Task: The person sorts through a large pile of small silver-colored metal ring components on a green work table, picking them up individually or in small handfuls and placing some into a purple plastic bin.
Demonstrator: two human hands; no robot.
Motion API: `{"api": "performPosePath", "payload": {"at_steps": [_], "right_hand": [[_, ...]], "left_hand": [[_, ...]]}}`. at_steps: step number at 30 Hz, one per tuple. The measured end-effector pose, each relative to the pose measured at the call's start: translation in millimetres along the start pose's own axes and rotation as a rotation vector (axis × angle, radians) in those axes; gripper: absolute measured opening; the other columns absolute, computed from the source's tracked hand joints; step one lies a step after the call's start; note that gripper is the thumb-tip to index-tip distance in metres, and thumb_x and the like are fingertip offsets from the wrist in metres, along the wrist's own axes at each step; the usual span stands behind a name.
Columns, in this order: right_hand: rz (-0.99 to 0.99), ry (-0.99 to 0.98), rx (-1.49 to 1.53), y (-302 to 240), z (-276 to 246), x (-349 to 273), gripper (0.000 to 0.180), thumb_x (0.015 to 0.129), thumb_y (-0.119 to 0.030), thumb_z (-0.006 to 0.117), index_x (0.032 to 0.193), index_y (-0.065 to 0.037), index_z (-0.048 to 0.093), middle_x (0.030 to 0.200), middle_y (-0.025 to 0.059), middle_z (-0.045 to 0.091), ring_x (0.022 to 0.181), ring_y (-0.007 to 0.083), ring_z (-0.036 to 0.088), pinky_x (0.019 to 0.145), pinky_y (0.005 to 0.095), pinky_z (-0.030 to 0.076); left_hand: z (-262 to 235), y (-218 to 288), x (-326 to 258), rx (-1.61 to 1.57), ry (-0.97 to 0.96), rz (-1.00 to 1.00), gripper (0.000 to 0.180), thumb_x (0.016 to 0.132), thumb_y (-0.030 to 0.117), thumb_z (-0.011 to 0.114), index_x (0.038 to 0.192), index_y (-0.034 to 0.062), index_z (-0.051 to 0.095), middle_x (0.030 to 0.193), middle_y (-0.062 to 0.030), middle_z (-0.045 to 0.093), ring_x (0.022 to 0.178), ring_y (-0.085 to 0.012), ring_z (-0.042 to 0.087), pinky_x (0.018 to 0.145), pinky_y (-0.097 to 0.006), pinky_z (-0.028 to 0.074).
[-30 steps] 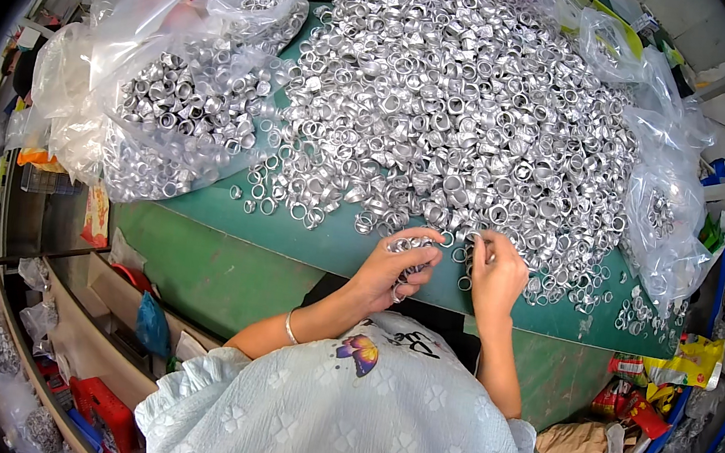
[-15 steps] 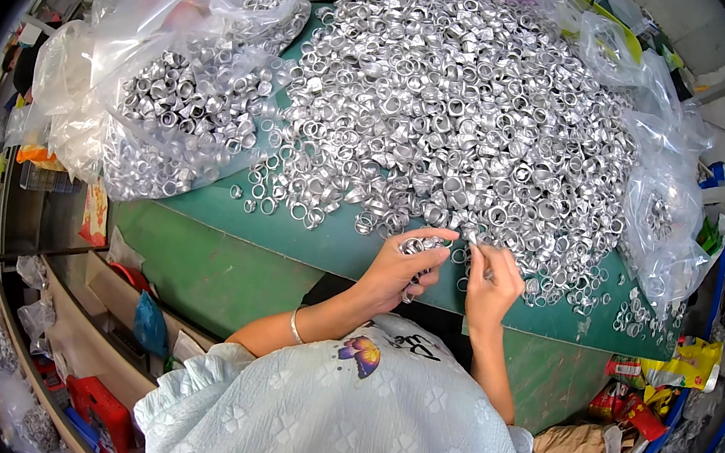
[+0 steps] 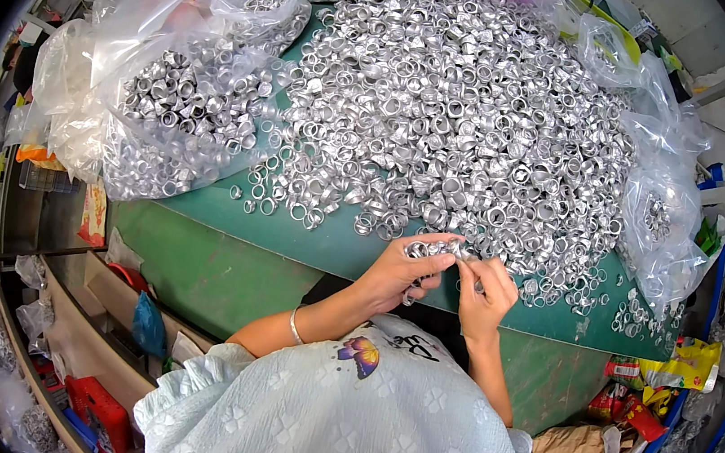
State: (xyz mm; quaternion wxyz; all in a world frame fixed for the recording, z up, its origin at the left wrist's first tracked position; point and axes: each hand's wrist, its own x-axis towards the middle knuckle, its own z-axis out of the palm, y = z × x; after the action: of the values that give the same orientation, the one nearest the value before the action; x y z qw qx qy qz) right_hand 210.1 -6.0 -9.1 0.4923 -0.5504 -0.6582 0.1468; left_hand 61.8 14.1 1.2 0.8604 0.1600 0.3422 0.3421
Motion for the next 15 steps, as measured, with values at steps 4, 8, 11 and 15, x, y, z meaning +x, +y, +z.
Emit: {"api": "performPosePath", "payload": {"at_steps": [4,8,11,15], "right_hand": [[0.034,-0.01,0.031,-6,-1,1,0.01,0.067,0.006,0.068,0.07,0.003,0.059,0.059,0.0047,0.051,0.051,0.0098,0.046,0.047,0.0221,0.035],[0.275,0.038,0.268,-6,-6,1,0.01,0.066,0.008,0.068,0.07,0.004,0.059,0.061,0.0057,0.053,0.053,0.0095,0.047,0.049,0.0213,0.036],[0.23,0.044,0.293,-7,-6,1,0.011,0.065,0.008,0.069,0.068,0.005,0.059,0.061,0.0063,0.054,0.053,0.0099,0.048,0.05,0.0211,0.037],[0.013,0.045,0.193,-10,-2,0,0.015,0.064,0.009,0.07,0.064,0.003,0.056,0.058,0.007,0.053,0.051,0.0129,0.048,0.047,0.0238,0.036]], "left_hand": [[-2,-4,1,0.094,0.087,0.164,0.036,0.08,0.009,0.064,0.115,0.0062,0.055,0.075,0.0023,0.053,0.056,-0.0038,0.041,0.043,-0.018,0.027],[1,3,-6,0.462,0.181,0.343,0.032,0.078,0.006,0.064,0.11,0.0033,0.058,0.089,-0.0029,0.061,0.076,-0.0077,0.053,0.065,-0.022,0.042],[4,6,-9,0.639,0.193,0.464,0.031,0.076,0.005,0.064,0.107,0.0011,0.059,0.101,-0.0054,0.062,0.094,-0.0101,0.054,0.085,-0.026,0.04],[6,5,-11,0.606,0.156,0.445,0.031,0.076,0.005,0.064,0.107,0.0011,0.059,0.103,-0.0052,0.061,0.097,-0.0103,0.053,0.088,-0.026,0.039]]}}
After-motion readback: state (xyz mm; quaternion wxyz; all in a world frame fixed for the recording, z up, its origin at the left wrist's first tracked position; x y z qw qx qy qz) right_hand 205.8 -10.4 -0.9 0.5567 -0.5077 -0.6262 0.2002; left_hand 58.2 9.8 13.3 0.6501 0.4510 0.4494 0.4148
